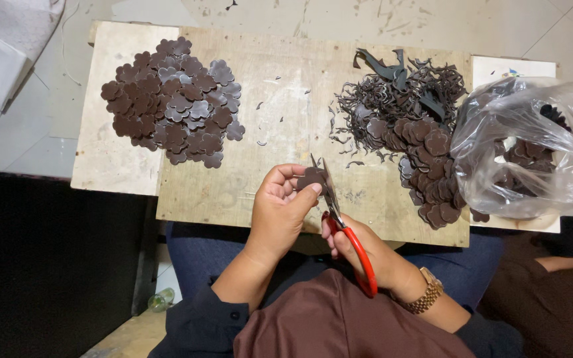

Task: The person trims the edges of dark brown flower-shaped leather pieces using red-handled scissors. They hold each piece in the left hand and carefully cut around the perimeter, then place the trimmed pieces into a pile on the table.

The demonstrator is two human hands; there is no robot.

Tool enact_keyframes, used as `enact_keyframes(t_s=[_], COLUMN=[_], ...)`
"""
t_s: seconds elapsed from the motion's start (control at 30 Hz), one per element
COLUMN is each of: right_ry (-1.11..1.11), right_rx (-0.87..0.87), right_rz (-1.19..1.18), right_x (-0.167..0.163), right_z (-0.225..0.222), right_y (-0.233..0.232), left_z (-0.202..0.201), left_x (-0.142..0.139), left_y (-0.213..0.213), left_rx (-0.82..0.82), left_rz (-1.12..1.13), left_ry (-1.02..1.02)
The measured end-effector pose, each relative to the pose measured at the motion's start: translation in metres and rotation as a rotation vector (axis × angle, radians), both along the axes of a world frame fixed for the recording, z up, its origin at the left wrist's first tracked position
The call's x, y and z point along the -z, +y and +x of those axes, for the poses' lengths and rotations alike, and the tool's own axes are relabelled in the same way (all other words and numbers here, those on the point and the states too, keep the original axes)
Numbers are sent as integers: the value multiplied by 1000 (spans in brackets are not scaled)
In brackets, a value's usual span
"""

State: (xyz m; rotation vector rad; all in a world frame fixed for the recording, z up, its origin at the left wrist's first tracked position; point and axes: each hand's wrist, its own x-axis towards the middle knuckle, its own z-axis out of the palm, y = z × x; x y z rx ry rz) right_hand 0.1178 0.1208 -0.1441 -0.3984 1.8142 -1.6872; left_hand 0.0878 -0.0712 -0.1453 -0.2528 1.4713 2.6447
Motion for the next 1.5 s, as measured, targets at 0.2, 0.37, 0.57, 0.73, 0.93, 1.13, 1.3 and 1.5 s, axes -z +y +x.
enact_keyframes(t_s=[0.2,0.37,0.57,0.73,0.93,1.13,1.3,1.5], right_ry=[3,-89,-123,11,17,-20,-36,6], right_rx=[12,9,2,-40,-25,-22,-27,-79], right_rz=[-69,-156,-182,-116,-64,-105,-42,-131], right_x=[0,4,4,3,3,3,2,4], right_z=[3,4,5,0,1,1,0,-1], right_y=[1,2,1,0,5,6,5,4], left_z=[2,1,1,2,2,2,2,1], left_x=[2,2,0,-2,-3,-2,-2,-2], left_y=[1,-3,-4,-1,-2,-5,-5,-6], left_rx=[14,24,28,31,29,46,48,49], left_rz=[32,-2,-5,10,-26,-18,-30,-44], left_ry=[1,-16,-36,-14,-63,-75,-67,-72])
